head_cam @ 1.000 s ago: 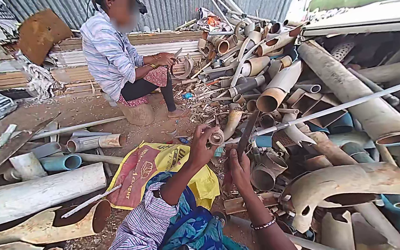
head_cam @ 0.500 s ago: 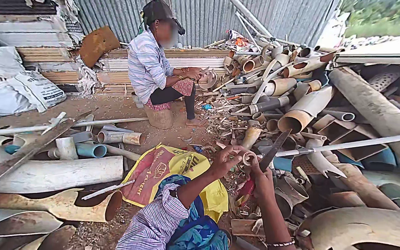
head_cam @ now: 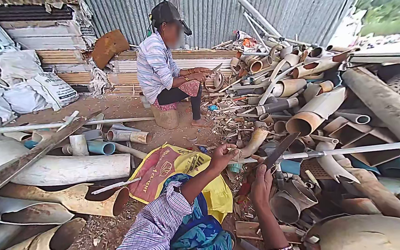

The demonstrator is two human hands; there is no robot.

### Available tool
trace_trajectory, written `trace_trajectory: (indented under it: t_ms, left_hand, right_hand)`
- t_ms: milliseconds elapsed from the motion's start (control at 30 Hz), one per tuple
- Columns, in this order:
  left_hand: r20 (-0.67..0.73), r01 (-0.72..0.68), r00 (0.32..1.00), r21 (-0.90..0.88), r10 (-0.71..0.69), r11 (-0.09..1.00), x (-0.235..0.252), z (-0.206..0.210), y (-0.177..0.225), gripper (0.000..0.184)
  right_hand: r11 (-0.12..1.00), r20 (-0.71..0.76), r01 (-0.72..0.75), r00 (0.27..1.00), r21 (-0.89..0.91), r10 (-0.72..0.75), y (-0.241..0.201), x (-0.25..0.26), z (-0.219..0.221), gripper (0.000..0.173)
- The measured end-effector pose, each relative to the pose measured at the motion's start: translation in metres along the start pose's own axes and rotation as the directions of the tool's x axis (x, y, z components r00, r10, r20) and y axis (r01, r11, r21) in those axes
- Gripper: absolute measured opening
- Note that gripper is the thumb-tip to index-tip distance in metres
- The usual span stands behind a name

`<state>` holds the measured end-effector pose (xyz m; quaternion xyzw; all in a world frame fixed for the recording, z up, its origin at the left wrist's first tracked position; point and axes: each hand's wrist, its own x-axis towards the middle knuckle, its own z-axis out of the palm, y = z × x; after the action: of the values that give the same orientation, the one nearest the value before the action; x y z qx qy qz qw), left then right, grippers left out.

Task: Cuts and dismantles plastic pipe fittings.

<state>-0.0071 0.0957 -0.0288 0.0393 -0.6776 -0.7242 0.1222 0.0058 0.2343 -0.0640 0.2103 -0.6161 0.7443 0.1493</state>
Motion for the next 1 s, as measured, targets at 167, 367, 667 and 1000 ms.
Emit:
trace_trajectory:
  t_ms: [167,367,667,1000]
  left_hand:
    - [-0.060,0.038,0.998,0.052,-0.035,0.998,0.000,0.000,0.001,0.034]
    - [-0.102,0.048,0.994,0.064,-0.041,0.997,-0.001,-0.006,0.003,0.037]
    - [-0.167,0.147,0.978,0.126,-0.125,0.981,0.001,-0.009,-0.001,0.039]
    - [-0.179,0.091,0.982,0.191,-0.057,0.977,0.002,-0.013,-0.005,0.038]
  right_hand:
    - [0.981,0.185,-0.121,0.972,-0.151,0.148,0.030,-0.020,0.016,0.045]
    - [0.915,0.204,0.235,0.963,-0.329,-0.174,0.034,-0.025,0.023,0.059]
    - [0.953,0.186,0.088,0.982,-0.290,-0.033,0.043,-0.035,0.034,0.053]
    - [0.942,0.198,0.102,0.979,-0.321,-0.039,0.036,-0.027,0.030,0.049]
